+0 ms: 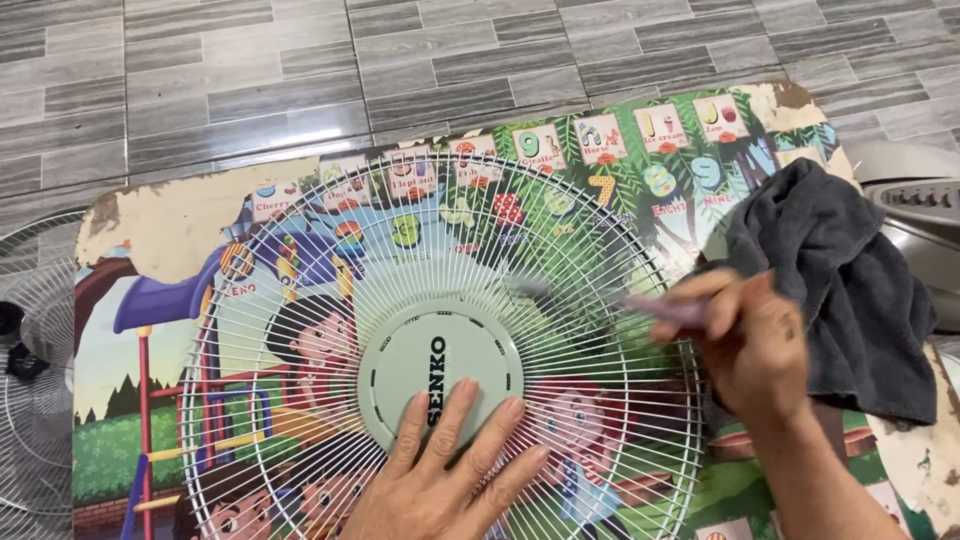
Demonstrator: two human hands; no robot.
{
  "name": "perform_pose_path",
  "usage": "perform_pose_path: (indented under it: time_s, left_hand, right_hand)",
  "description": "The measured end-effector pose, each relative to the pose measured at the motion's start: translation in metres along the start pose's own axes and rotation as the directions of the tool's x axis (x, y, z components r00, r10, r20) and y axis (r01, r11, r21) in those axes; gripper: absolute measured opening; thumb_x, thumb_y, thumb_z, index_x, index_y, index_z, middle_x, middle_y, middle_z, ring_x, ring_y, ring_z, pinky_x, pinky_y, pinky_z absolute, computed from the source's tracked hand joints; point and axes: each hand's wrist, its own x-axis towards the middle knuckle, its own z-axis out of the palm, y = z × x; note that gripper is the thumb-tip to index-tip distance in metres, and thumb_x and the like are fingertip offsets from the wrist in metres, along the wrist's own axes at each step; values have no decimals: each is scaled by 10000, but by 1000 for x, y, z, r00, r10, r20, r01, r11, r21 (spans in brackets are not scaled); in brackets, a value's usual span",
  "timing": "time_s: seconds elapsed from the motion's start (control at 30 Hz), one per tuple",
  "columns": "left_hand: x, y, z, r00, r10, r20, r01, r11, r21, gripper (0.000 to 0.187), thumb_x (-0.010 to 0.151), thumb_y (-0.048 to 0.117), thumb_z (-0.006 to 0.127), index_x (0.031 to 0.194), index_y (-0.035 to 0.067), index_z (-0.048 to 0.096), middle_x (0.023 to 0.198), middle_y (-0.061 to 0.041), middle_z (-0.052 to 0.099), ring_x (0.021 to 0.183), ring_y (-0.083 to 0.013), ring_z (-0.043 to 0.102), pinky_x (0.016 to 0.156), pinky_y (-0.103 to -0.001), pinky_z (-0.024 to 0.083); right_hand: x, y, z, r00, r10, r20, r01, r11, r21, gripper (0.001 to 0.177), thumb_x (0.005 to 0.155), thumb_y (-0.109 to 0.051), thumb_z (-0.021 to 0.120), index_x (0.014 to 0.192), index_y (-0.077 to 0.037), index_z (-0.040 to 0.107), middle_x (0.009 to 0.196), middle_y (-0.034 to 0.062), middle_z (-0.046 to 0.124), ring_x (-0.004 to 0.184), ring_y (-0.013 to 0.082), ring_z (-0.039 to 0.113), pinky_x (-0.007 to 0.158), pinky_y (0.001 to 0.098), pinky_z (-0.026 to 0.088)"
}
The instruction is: Cleaning the grill of a fan cover using a toothbrush
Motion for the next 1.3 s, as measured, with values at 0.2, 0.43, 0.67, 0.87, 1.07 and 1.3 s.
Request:
perform_pose_path:
  time_s: [0.2,0.43,0.67,0.87,1.07,1.3]
  left_hand:
    - [-1,-1,3,1000,1,-25,-1,1000,10,598,873,266,669,1458,243,552,1595,-124,414,1462,-432,282,1152,-705,103]
    - [-1,1,0,1000,-2,0,2,1000,-5,597,877,230,641,1466,227,542,1596,-136,411,1463,-441,270,1154,-703,78]
    - [0,1,-1,1000,-2,-12,2,1000,6,610,864,230,634,1468,247,546,1604,-127,395,1469,-437,261,1145,-708,118]
    - [2,1,-7,1000,5,12,-5,1000,-21,581,893,233,619,1468,214,540,1592,-150,408,1451,-459,288,1137,-714,132]
    - [2,2,-6,1000,-8,-11,8,1000,3,584,892,254,617,1470,231,540,1602,-133,395,1467,-428,288,1159,-682,136]
    - [2,1,-10,1000,2,23,-1,999,-46,546,939,353,583,1465,209,545,1595,-159,397,1454,-467,281,1131,-718,139]
  right_hand:
    - [5,-1,-14,980,-21,-198,19,1000,-7,528,1179,-428,371,797,-101,534,1190,121,677,887,245,713,834,381,633]
    - [2,2,-10,999,0,-42,3,997,75,548,1182,-387,402,725,-118,541,1056,111,702,757,240,724,750,413,658]
    - [-1,2,-12,982,22,-189,-21,1000,7,541,1193,-423,305,764,-134,462,1122,143,680,823,240,672,812,379,577]
    - [2,4,-17,996,16,-83,-10,997,70,557,1203,-362,342,748,-107,539,1114,126,697,802,256,729,767,396,655]
    - [-3,0,-8,984,-18,-178,17,1000,-7,520,1173,-437,389,779,-127,526,1156,112,696,835,212,731,827,333,635]
    - [5,4,-22,995,12,-102,-7,999,50,545,1192,-396,361,771,-99,538,1120,122,694,816,246,696,795,386,609]
